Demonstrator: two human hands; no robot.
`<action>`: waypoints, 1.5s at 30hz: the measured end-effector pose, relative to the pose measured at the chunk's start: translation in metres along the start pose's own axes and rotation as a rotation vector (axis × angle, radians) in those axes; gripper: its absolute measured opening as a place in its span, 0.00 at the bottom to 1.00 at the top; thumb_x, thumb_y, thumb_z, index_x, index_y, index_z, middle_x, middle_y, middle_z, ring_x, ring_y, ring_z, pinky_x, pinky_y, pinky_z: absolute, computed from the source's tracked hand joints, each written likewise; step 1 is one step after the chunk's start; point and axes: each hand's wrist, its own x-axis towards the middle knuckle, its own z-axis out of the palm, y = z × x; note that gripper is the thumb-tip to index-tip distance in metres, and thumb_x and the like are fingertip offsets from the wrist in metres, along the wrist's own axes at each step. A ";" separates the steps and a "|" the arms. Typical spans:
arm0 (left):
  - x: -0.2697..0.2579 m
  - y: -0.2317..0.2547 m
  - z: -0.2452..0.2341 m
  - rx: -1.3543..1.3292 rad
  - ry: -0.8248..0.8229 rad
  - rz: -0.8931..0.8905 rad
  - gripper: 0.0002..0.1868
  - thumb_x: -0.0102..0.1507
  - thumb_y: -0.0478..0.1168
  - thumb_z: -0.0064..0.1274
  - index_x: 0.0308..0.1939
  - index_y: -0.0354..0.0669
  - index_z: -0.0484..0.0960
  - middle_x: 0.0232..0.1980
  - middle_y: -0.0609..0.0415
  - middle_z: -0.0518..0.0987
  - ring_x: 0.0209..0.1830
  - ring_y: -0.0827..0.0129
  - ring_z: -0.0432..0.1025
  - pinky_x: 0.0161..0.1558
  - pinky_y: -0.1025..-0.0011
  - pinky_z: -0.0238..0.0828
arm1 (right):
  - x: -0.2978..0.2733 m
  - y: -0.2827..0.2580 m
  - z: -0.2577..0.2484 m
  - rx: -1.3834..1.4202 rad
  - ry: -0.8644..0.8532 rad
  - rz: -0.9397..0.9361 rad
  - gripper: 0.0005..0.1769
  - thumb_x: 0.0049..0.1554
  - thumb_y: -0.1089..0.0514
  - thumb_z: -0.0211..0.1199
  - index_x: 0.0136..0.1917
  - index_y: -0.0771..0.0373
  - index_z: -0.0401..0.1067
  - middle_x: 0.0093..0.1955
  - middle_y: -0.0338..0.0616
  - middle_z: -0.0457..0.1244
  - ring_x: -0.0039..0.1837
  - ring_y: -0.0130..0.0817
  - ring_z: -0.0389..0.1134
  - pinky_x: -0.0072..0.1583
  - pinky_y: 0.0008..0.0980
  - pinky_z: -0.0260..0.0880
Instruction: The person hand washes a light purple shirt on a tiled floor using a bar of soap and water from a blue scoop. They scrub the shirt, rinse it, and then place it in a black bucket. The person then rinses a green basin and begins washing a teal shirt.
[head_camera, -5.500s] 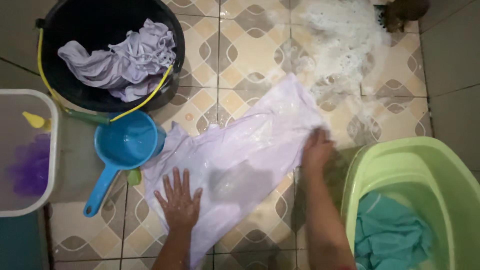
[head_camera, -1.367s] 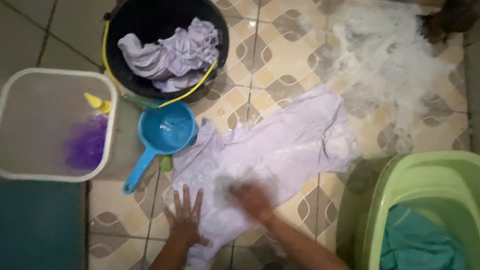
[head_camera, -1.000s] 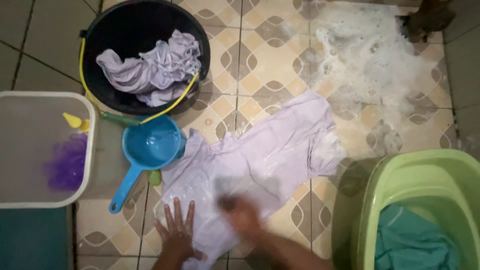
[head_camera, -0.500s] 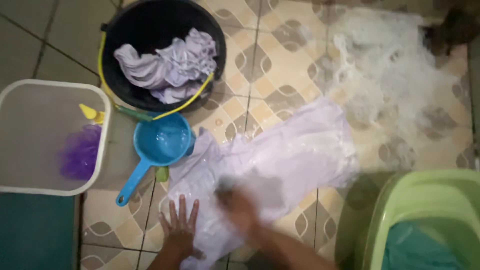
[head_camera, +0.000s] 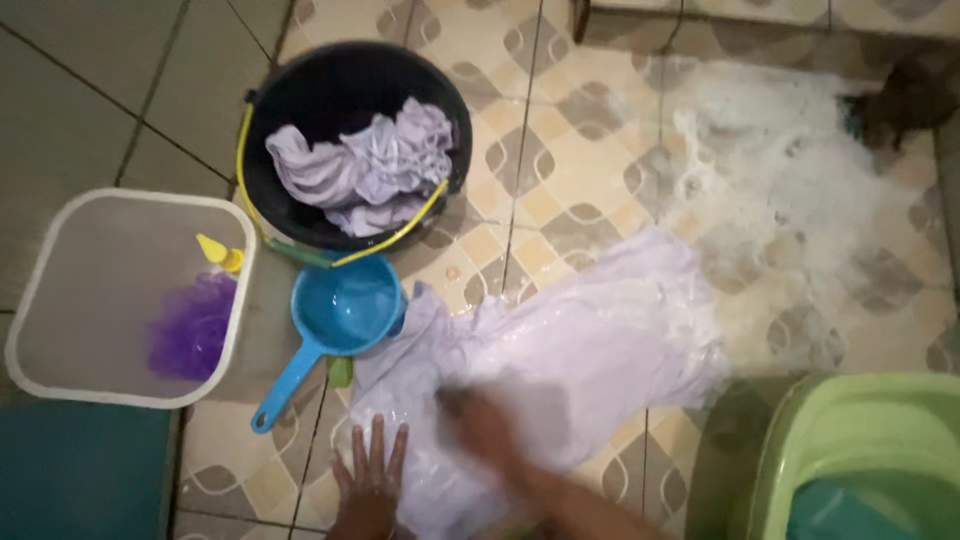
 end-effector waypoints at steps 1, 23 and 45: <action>0.003 0.003 0.014 0.063 0.302 -0.039 0.56 0.52 0.54 0.56 0.79 0.50 0.46 0.82 0.39 0.40 0.80 0.34 0.40 0.64 0.22 0.45 | 0.001 -0.019 0.008 0.094 -0.003 -0.106 0.17 0.69 0.52 0.50 0.65 0.59 0.74 0.55 0.48 0.69 0.55 0.43 0.70 0.54 0.48 0.69; -0.002 0.014 0.109 0.095 0.513 -0.169 0.30 0.64 0.45 0.41 0.72 0.60 0.67 0.75 0.53 0.67 0.73 0.48 0.63 0.58 0.27 0.62 | 0.056 0.184 -0.057 0.321 0.048 0.574 0.22 0.72 0.40 0.45 0.66 0.52 0.72 0.47 0.57 0.67 0.48 0.57 0.71 0.50 0.56 0.71; 0.009 -0.012 -0.046 -0.327 -0.618 -0.011 0.91 0.31 0.71 0.77 0.80 0.40 0.31 0.83 0.38 0.24 0.82 0.33 0.22 0.69 0.21 0.29 | 0.075 0.062 -0.039 0.402 0.104 0.466 0.21 0.70 0.44 0.43 0.60 0.59 0.71 0.50 0.58 0.67 0.47 0.56 0.70 0.47 0.54 0.70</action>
